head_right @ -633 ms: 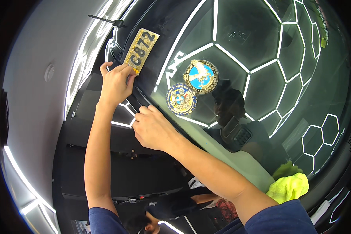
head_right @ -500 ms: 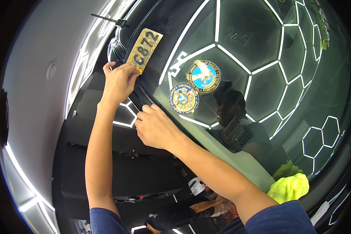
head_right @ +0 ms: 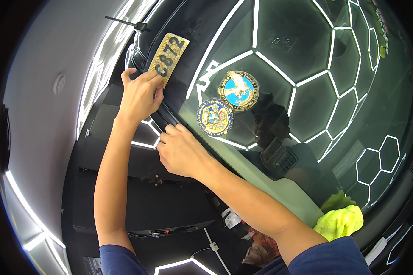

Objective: The person applies a yellow decal to the upper corner of a car's windshield, smoothing it out by hand and using a yellow cloth.

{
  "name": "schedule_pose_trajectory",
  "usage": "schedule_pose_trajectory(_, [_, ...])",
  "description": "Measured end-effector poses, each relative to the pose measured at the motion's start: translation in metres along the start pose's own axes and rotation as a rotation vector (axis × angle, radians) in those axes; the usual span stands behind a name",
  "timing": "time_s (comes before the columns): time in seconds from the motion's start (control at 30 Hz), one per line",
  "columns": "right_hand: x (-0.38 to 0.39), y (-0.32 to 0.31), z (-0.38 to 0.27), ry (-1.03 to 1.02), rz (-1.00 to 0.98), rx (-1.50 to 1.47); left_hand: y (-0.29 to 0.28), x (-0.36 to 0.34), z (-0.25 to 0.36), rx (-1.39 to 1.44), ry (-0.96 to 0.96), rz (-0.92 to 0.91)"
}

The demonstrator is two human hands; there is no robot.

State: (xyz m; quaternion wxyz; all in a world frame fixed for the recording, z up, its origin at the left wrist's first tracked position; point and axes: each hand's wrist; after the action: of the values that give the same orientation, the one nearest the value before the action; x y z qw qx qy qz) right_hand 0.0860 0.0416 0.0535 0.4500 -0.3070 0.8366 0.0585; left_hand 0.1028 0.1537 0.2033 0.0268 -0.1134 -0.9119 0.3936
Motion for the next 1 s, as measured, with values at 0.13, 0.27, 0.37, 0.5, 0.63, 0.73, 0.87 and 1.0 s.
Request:
schedule_pose_trajectory(0.13, [0.000,0.001,0.001,0.023,-0.039,-0.038,0.002,-0.003,-0.006,0.047,0.007,-0.021])
schedule_pose_trajectory(0.27, [-0.001,-0.001,0.000,0.020,-0.041,-0.042,0.003,-0.003,-0.016,0.141,0.006,-0.067])
schedule_pose_trajectory(0.37, [-0.001,-0.002,0.000,0.019,-0.029,-0.047,0.004,-0.005,-0.020,0.214,0.034,-0.054])
schedule_pose_trajectory(0.5, [-0.001,-0.001,-0.001,0.019,-0.021,-0.071,0.005,-0.005,-0.026,0.339,0.041,-0.051])
schedule_pose_trajectory(0.63, [-0.002,-0.001,0.000,0.027,-0.033,-0.050,0.002,0.003,-0.024,0.409,-0.101,-0.003])
schedule_pose_trajectory(0.73, [0.000,0.001,0.002,0.025,-0.020,-0.056,0.000,0.016,-0.019,0.401,-0.183,0.075])
schedule_pose_trajectory(0.87, [0.000,0.000,0.002,0.021,-0.013,-0.062,0.005,0.025,-0.011,0.272,-0.104,0.126])
schedule_pose_trajectory(1.0, [0.000,0.001,0.001,0.024,-0.029,-0.064,0.009,0.027,-0.012,0.151,-0.045,0.159])
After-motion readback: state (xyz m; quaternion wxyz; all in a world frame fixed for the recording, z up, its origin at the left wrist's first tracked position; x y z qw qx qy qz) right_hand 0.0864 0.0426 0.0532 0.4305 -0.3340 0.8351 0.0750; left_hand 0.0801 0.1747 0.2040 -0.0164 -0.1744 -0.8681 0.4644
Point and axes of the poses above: each hand's wrist, its own x-axis away from the middle knuckle, its own y-axis out of the palm, z = x × y, and after that the axes turned 6 degrees about y, right-handed
